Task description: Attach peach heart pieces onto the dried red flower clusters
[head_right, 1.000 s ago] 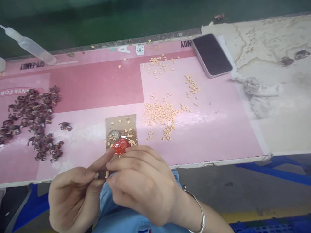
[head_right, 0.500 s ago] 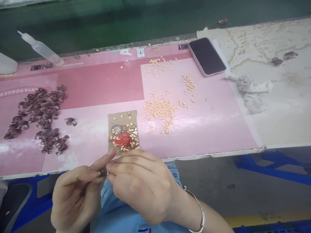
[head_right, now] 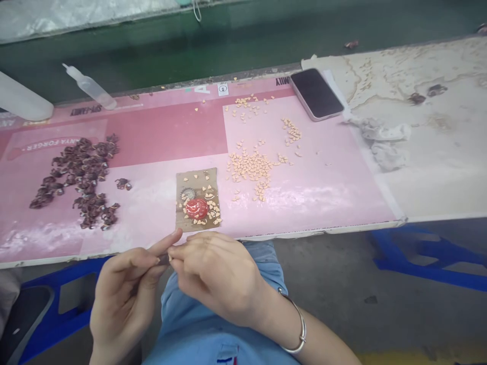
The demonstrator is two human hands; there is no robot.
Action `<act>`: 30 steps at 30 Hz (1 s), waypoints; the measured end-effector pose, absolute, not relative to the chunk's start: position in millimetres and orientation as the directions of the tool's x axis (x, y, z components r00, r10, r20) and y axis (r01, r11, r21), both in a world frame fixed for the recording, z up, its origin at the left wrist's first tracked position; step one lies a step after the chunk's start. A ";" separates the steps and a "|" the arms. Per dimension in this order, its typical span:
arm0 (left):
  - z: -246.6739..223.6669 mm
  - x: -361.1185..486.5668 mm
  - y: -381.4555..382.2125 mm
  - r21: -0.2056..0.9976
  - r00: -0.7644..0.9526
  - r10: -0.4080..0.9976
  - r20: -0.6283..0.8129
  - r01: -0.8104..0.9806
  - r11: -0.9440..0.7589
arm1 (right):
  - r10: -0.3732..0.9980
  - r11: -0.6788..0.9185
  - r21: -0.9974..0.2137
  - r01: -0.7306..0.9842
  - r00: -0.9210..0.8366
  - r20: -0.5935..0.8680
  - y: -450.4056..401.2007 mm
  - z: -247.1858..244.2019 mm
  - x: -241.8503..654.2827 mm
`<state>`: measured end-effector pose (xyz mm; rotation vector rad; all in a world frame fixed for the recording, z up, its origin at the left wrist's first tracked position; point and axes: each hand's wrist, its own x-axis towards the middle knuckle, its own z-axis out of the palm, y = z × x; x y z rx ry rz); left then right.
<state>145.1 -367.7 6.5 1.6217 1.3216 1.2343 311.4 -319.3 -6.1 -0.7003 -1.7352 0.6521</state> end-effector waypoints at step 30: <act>-1.3 81.8 -436.2 0.746 -0.679 0.693 0.243 0.587 0.313 | 0.536 0.788 -0.616 -0.013 -0.478 0.696 -336.4 -56.5 162.8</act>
